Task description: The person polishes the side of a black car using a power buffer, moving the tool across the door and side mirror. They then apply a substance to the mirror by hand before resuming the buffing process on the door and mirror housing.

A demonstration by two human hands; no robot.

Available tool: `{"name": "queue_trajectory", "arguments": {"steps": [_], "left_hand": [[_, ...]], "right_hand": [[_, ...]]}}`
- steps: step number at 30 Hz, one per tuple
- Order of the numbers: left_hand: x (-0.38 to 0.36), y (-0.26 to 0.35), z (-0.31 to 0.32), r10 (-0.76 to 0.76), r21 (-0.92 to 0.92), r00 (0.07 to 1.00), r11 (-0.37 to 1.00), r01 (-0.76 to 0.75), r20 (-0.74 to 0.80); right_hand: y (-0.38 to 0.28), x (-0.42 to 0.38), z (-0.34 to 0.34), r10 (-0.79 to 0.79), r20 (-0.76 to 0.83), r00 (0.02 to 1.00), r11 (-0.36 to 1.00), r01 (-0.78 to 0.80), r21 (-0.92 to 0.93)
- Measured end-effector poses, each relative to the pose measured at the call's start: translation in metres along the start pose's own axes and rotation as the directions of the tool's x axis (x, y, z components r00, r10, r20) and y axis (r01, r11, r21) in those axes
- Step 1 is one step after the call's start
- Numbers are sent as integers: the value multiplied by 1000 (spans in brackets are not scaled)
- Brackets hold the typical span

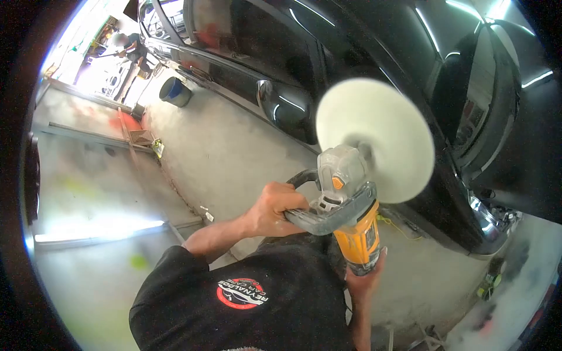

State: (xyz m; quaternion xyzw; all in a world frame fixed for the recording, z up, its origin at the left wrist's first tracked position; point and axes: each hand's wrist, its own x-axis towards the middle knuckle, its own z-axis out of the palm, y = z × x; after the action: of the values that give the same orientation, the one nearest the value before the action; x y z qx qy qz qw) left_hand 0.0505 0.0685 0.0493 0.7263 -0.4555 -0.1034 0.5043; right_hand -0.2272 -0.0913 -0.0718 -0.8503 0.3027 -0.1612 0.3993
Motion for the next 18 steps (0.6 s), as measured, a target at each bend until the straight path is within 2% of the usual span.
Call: {"name": "queue_trajectory", "arguments": {"steps": [3,5,9,13,15,18], "left_hand": [[9,-19,-6,72,-28,997,997,-71,16],[17,-31,-7,118,-63,992,991,-116,32],[28,-48,-12,133,-122,989,985,-124,68],[37,-47,-4,166,-158,983,976,-153,75],[39,-51,-4,165,-172,982,974,-148,87],[37,-54,-5,155,-183,982,974,-134,105]], "right_hand": [[1,4,3,13,-25,1000,999,-12,33],[0,8,3,27,-53,998,1000,-28,-10],[-15,15,9,39,-99,994,994,-49,-100],[-18,16,2,157,-105,982,981,-168,-101],[-19,18,3,186,-97,978,978,-194,-80],[-16,17,-2,215,-48,976,964,-219,-151]]}}
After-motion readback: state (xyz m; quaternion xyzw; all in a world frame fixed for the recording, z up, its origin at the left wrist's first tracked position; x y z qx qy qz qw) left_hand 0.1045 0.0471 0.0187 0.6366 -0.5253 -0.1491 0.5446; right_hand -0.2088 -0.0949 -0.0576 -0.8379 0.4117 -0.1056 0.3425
